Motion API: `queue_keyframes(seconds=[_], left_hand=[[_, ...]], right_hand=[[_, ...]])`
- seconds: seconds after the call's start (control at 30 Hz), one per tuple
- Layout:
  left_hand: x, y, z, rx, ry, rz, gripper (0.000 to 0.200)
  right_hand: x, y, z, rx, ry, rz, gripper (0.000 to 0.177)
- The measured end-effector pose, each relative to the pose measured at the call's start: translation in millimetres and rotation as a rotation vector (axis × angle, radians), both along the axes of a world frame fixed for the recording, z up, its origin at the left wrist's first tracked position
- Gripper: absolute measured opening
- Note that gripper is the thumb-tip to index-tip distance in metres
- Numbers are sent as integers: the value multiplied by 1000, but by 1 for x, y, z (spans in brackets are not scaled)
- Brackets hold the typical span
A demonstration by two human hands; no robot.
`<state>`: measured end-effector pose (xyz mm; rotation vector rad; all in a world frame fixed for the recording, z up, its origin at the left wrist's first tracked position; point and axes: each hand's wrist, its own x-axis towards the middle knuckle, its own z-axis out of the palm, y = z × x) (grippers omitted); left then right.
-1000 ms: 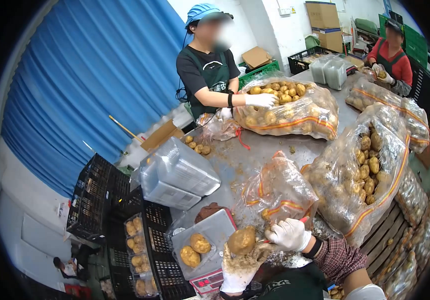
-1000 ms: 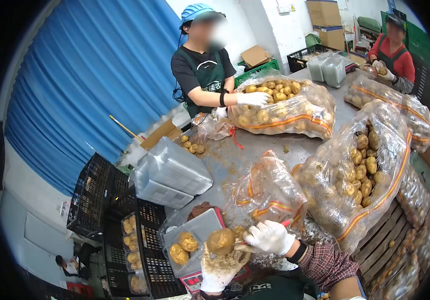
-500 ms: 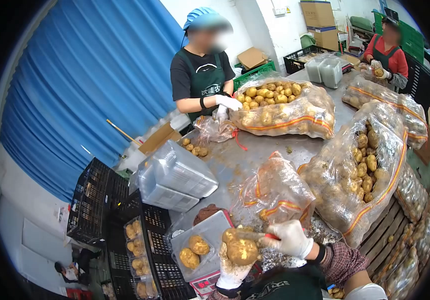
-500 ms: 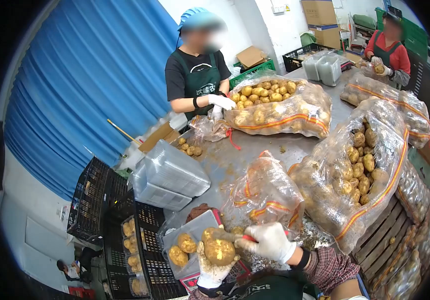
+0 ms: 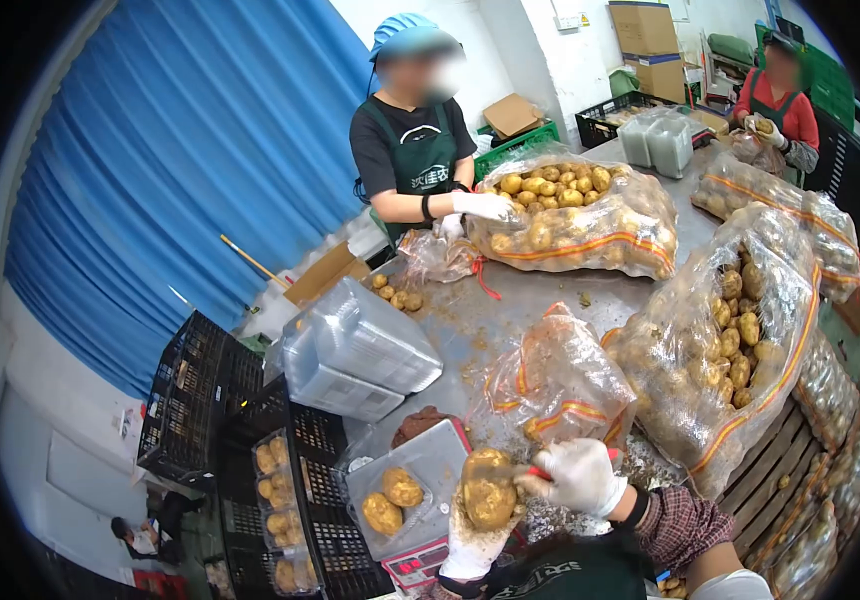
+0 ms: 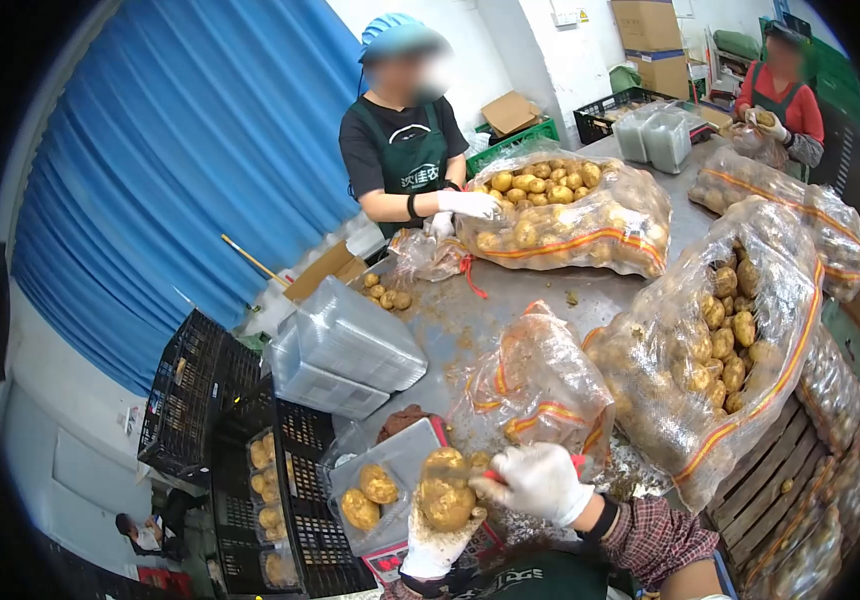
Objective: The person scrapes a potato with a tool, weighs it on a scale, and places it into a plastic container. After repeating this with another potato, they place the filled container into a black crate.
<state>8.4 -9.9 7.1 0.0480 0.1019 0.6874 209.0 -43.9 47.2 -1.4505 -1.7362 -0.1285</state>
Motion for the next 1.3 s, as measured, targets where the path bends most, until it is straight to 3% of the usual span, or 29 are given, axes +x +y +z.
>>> queue_keyframes(seconds=[0.07, 0.1, 0.13, 0.23, 0.33, 0.4, 0.47, 0.6, 0.67, 0.73, 0.77, 0.83, 0.87, 0.93, 1.0, 1.03, 1.07, 1.13, 1.17, 1.2, 1.23, 1.27, 1.3], left_hand=[[2, -3, 13, 354, 729, 149, 52], [2, 7, 5, 110, 477, 129, 53], [2, 8, 4, 111, 475, 125, 53], [5, 2, 11, 386, 708, 180, 63], [4, -2, 7, 302, 711, 193, 66], [6, -8, 9, 306, 715, 287, 70], [2, -7, 17, 490, 652, 148, 80], [6, -12, 14, 380, 672, 201, 80], [5, -10, 7, 304, 604, 205, 76], [-4, -3, -17, 194, 412, -38, 74], [-5, -7, -27, 118, 346, -38, 64], [2, -17, -21, 48, 415, 83, 58], [4, -20, -15, -18, 504, 137, 52], [2, -19, -13, -94, 453, 219, 46], [-1, -17, -17, -4, 481, 278, 47], [-4, -14, -20, -13, 469, 292, 47], [-9, -12, -26, 166, 577, 361, 49], [-18, -7, -33, 525, 796, 492, 54], [-40, 1, -7, 777, 971, 408, 60], [-60, 5, 5, 870, 1115, 364, 58], [-85, 12, 29, 1005, 1336, 341, 50], [-106, 20, 18, 984, 1459, 489, 45], [-129, 34, 18, 1097, 1848, 631, 49]], right_hand=[[-9, -13, 11, -71, -91, 179, 41], [-12, -14, 7, -10, -194, 187, 41], [-7, -10, 7, -10, -196, 183, 41], [5, -1, 9, 4, -113, 17, 43], [-12, -16, 11, -16, -209, 207, 42], [4, -5, 12, -116, -58, 107, 40], [9, -2, 13, -15, -46, 87, 40], [-3, -15, 15, -92, -34, 270, 36], [7, -5, 5, -110, 119, 222, 36], [19, 14, -30, -239, 217, -200, 32], [26, 21, -40, -325, 367, -296, 27], [47, 20, -69, -273, 203, -295, 23], [58, 15, -91, -334, -66, -364, 34], [33, 12, -54, -240, -303, -387, 54], [-15, 10, -33, -347, 686, 53, 69], [-32, 8, -33, -484, 691, 170, 72], [-47, 7, -33, -620, 695, 284, 76], [-84, 20, -25, -586, 933, 318, 79], [-89, 30, -22, -569, 1000, 346, 74], [-92, 40, -27, -583, 988, 351, 74], [-93, 50, -35, -686, 1221, 415, 70], [-95, 58, -38, -786, 1457, 475, 66], [-103, 63, -34, -788, 1443, 451, 61]])
